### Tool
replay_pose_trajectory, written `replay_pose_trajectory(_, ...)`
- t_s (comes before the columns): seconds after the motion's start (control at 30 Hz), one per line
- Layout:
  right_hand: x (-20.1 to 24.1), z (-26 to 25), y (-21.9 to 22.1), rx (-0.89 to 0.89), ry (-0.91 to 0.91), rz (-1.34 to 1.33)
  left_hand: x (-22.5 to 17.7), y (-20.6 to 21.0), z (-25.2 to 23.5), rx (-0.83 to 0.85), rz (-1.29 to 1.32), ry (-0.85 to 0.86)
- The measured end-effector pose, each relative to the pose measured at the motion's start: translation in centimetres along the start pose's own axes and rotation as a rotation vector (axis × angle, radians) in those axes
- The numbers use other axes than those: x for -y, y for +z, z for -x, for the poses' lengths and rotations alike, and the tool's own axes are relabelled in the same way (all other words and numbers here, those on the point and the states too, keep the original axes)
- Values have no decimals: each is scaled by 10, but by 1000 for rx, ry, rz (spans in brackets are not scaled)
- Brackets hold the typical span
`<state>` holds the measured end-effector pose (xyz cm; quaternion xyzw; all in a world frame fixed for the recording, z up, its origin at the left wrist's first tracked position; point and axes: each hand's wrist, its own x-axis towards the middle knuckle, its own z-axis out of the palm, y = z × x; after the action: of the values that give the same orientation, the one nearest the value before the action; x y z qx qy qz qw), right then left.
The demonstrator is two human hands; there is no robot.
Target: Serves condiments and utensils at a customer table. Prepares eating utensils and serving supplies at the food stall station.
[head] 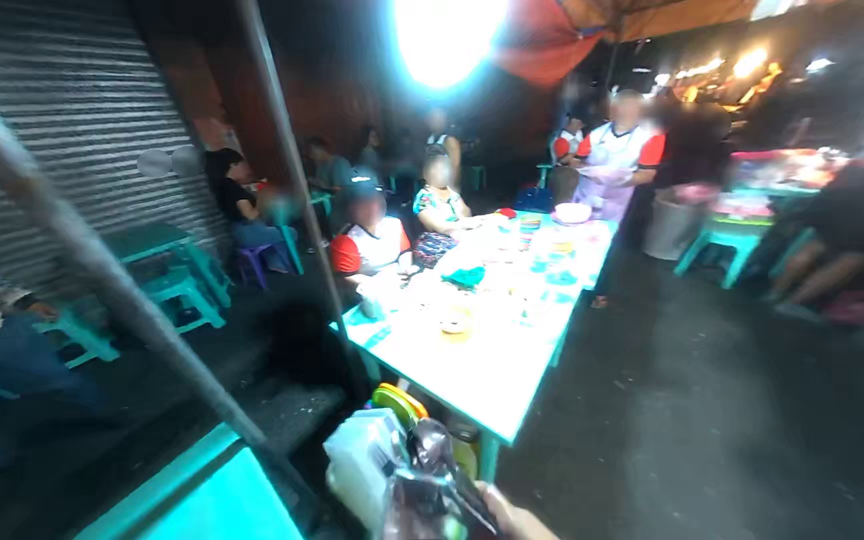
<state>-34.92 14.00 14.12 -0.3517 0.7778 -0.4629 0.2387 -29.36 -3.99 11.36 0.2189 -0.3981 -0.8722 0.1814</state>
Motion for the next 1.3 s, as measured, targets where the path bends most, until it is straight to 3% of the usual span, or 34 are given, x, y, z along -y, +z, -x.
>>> replay_pose_trajectory(0.07, -32, 46, -50, -154, 70, 13, 54, 89, 17, 124, 116, -84)
replay_pose_trajectory(0.2, -81, 128, -137, -407, 225, 67, 146, 216, 50, 352, 94, -326)
replay_pose_trajectory(0.37, -113, 200, -230, -643, 419, 159, 247, 321, 54, 658, 51, -474)
replay_pose_trajectory(0.53, -157, 211, -299, -754, 729, 151, 323, 418, 27, 707, -86, -659)
replay_pose_trajectory(0.67, -212, 197, -372, -826, 808, 240, 376, 507, -13, 697, -203, -695)
replay_pose_trajectory(0.8, -258, 168, -480, -823, 930, 277, 429, 613, -72, 733, -299, -724)
replay_pose_trajectory(0.87, -295, 155, -534, -976, 828, 281, 456, 668, -111, 770, -279, -750)
replay_pose_trajectory(0.97, -327, 146, -626, -1041, 683, 198, 489, 755, -166, 854, -223, -777)
replay_pose_trajectory(1.1, -369, 130, -727, -1138, 691, 292, 540, 850, -232, 878, -189, -854)
replay_pose_trajectory(1.2, -422, 134, -806, -1323, 563, 342, 587, 921, -282, 915, -159, -863)
replay_pose_trajectory(1.3, -480, 154, -889, -1293, 593, 246, 635, 993, -336, 859, -152, -885)
